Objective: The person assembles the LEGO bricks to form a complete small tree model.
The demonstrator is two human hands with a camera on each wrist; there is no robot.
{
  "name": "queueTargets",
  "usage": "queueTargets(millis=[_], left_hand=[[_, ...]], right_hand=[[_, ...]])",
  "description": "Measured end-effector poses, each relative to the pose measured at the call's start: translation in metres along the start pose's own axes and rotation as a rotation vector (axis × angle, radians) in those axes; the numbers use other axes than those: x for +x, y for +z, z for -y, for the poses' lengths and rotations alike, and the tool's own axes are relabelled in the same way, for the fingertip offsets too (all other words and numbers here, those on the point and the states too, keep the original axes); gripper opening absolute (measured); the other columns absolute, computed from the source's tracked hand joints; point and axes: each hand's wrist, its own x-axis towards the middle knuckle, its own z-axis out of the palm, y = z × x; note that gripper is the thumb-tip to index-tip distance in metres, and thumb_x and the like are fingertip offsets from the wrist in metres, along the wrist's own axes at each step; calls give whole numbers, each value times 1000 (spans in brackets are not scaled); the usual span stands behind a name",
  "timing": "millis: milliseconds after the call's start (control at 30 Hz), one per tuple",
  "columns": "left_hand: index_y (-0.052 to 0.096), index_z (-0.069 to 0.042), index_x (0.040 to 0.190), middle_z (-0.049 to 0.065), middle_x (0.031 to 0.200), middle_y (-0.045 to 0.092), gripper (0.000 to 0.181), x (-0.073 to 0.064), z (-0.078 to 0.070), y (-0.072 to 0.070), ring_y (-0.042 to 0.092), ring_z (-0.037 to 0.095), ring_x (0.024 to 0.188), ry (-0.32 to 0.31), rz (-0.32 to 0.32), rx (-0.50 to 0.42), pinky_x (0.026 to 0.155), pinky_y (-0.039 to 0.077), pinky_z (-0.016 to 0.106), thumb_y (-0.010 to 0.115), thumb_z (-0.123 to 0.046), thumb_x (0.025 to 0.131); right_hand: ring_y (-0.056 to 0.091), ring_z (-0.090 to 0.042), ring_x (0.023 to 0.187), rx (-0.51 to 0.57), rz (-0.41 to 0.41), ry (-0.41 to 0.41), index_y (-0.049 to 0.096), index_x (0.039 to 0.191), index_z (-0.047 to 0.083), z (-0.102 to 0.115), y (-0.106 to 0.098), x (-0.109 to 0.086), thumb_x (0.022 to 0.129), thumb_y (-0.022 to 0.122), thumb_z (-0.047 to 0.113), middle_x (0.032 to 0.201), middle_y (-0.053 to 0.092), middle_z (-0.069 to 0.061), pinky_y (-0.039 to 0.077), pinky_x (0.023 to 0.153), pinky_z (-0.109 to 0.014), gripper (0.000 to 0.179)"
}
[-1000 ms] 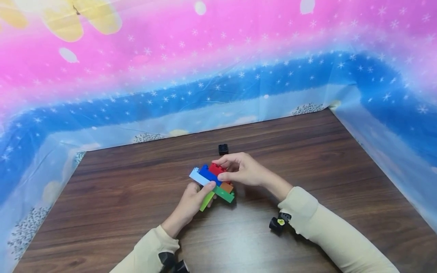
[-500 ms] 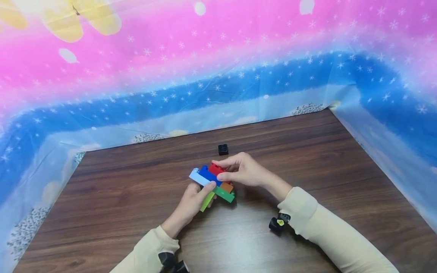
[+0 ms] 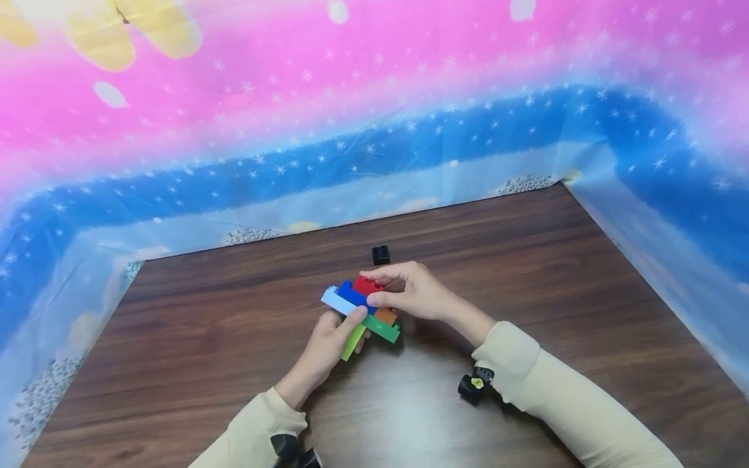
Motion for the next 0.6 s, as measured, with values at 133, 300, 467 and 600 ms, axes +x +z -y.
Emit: queueTargets(millis=[133, 300, 467, 600], left_hand=[[62, 4, 122, 8, 82, 65, 37, 2, -2, 2, 56, 14, 59, -21, -5, -33, 55, 50, 24, 59, -30, 109], [62, 5, 114, 7, 79, 64, 35, 3, -4, 5, 56, 15, 58, -54, -34, -66, 54, 50, 23, 61, -30, 108], [61, 5, 117, 8, 80, 63, 34, 0, -3, 4, 56, 15, 60, -65, -47, -84, 55, 51, 23, 61, -29, 109], [60, 5, 117, 8, 80, 63, 34, 0, -1, 4, 55, 15, 60, -65, -48, -87, 56, 51, 24, 60, -28, 109]], right_hand=[[70, -27, 110, -38, 0, 22, 65, 142, 2, -2, -11, 6, 105, 69, 21, 126, 73, -16, 62, 85, -37, 42], [70, -36, 115, -71, -102, 77, 60, 144, -3, -15, -26, 19, 112, 56, 21, 139, 65, -23, 59, 94, -49, 40], [56, -42, 135, -312, -89, 134, 50, 153, -1, -27, -28, 35, 106, 63, 13, 155, 52, -21, 47, 109, -60, 51], [37, -46, 150, -408, 29, 148, 39, 160, -1, -31, -23, 47, 105, 64, 12, 166, 35, -25, 34, 118, -64, 61]])
